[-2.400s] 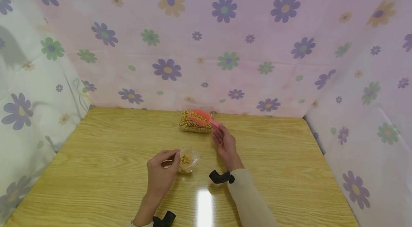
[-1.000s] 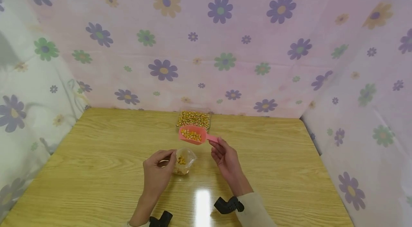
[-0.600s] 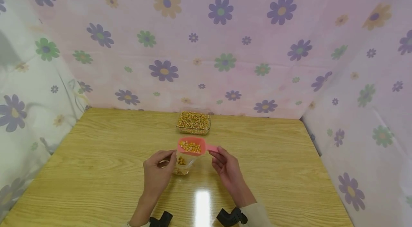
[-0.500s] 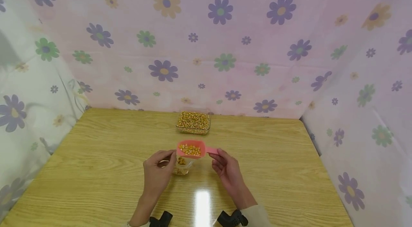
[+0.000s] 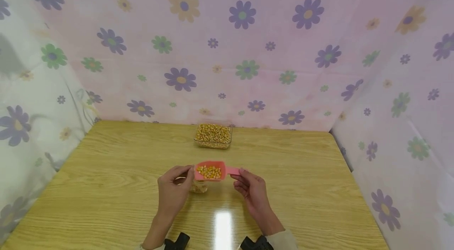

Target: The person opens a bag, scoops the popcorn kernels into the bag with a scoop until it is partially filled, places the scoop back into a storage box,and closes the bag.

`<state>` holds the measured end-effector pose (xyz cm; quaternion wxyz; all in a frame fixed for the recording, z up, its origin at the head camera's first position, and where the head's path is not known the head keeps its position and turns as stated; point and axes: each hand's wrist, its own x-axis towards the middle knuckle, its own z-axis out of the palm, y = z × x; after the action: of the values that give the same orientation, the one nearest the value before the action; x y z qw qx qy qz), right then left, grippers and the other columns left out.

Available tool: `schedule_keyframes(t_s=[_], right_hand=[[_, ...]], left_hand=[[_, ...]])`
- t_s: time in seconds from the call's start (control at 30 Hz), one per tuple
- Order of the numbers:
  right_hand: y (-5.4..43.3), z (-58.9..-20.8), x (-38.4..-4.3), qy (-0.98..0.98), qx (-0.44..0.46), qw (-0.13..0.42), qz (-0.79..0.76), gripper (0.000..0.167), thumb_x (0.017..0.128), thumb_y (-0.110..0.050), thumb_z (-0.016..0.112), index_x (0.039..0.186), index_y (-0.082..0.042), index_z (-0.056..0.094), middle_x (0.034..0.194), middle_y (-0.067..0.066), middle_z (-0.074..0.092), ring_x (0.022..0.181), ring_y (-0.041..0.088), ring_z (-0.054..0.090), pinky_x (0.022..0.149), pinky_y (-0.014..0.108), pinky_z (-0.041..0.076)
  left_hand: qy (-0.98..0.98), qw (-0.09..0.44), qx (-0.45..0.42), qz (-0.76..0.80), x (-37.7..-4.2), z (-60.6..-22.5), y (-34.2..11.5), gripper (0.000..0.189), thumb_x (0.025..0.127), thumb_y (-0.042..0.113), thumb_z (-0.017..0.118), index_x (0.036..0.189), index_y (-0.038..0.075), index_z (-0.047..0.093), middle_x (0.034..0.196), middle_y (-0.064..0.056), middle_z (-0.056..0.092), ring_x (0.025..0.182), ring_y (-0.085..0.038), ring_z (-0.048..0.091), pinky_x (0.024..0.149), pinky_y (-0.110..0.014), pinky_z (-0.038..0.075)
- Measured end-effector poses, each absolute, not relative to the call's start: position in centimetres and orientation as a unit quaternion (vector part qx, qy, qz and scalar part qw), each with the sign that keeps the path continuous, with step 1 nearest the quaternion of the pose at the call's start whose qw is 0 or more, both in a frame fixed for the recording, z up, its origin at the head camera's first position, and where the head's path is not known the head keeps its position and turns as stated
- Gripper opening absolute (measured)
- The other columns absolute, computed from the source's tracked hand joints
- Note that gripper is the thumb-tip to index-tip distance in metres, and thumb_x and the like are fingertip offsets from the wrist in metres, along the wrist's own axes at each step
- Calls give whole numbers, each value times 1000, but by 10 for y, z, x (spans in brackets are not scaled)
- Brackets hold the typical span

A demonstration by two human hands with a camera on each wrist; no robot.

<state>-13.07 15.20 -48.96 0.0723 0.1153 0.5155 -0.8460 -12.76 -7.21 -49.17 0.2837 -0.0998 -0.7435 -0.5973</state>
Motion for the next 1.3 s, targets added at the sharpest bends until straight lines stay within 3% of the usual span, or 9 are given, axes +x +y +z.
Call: schedule_keyframes(t_s=[0.67,1.0,1.3], right_hand=[[152,-473,-123,568,116,17,-814,23,103,-17,62,87,-14,78,79,-3,78,64,5,70,68,22,61],[148,-461,-125,615,117,-17,-780,24,101,-15,65,99,7,73,77,1,78,62,9,71,66,26,62],[146,-454,-127,637,103,-36,-763,25,100,-12,66,103,12,72,77,4,78,62,12,73,68,32,64]], left_hand=[[-742,286,-102,-598,-126,-489,-70,12,91,-3,72,96,2,81,81,-3,73,68,-14,69,59,-21,59],[-751,282,-99,-588,-126,-489,-71,11,92,-2,71,95,1,81,81,-3,73,69,-11,69,60,-21,60],[-756,271,-92,-588,-126,-486,-72,10,90,-2,72,95,0,81,81,-2,72,70,-10,69,60,-22,60]])
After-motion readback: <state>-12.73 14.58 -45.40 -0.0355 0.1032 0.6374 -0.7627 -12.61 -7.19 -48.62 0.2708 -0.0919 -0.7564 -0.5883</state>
